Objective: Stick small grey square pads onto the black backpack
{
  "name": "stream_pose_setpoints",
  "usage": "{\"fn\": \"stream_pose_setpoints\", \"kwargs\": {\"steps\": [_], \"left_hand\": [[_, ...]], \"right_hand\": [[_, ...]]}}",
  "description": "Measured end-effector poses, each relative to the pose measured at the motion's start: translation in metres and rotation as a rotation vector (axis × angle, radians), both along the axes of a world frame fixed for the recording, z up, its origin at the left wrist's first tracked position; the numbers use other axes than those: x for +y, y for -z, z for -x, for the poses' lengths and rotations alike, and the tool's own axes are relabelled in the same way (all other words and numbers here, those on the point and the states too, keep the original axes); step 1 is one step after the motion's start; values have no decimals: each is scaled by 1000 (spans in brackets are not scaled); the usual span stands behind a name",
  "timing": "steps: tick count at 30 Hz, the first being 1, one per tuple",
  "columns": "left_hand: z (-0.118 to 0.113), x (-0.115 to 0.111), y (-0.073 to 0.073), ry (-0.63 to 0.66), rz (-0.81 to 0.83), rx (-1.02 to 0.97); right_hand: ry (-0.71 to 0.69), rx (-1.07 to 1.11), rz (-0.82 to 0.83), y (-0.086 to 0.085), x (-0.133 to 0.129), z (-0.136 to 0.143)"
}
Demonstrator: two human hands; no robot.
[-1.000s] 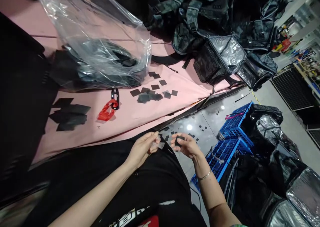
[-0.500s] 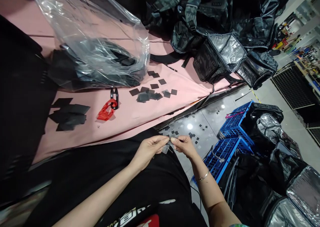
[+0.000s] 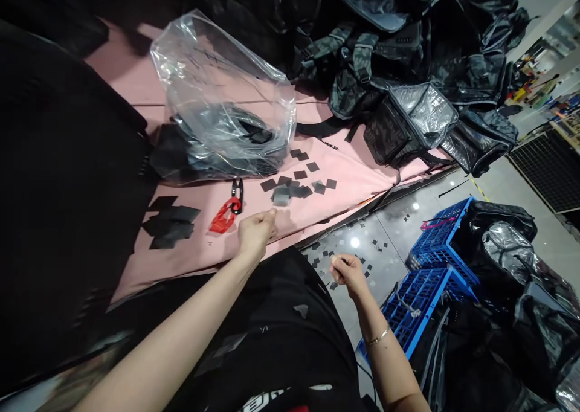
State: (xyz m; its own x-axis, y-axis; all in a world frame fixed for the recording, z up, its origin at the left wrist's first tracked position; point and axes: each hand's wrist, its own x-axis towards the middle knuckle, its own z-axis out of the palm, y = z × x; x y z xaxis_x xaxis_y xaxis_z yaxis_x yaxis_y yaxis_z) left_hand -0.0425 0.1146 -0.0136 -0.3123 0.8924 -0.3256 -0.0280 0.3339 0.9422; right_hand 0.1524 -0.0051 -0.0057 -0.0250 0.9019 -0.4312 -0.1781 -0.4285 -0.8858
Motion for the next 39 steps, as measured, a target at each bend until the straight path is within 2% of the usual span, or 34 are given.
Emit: {"fn": "stream_pose_setpoints", "kwargs": {"steps": [3,5,8,9,11,13,15,17,19,21,25,29,31,35,37,39], "left_hand": [[-1,-28,1,34,7,-75],[-6,-50,-3,172,34,-185],[-15,-78,-14,469,102,-333],[-19,-84,-16,537,100,-344],[-25,-92,-19,591,27,-306],[-28,-95,-19,548,-70,-235],[-28,-95,-19,451,-94,-244],[-25,-93,-20,352,-45,-373],[-21,-93,-23,315,15,-514],[-19,-93,-25,328,66,-579],[-24,-98,-23,426,169,-605],[-35,-104,-24,473,198,-591],[-37,-106,-28,481,169,-548],[-35,-104,-30,544,87,-335],[-32,-92,-27,507,62,-284],[-28,-69,-21,366,37,-290]], "right_hand": [[49,27,28,1,8,7],[37,37,58,1,13,13],[-32,60,89,1,17,21],[-66,74,98,1,17,22],[-124,96,118,0,16,23],[-150,126,142,-3,12,21],[-142,175,158,-7,8,17],[-122,239,172,-11,5,12],[-107,284,160,-14,3,6],[-99,265,113,-14,2,2],[-89,96,50,-7,1,-5],[-180,-19,72,-6,-2,-9],[-258,-40,80,-10,-3,-9],[-394,10,103,-18,-3,-5],[-384,67,92,-19,-3,-4],[-343,121,63,-17,-2,-4]]}}
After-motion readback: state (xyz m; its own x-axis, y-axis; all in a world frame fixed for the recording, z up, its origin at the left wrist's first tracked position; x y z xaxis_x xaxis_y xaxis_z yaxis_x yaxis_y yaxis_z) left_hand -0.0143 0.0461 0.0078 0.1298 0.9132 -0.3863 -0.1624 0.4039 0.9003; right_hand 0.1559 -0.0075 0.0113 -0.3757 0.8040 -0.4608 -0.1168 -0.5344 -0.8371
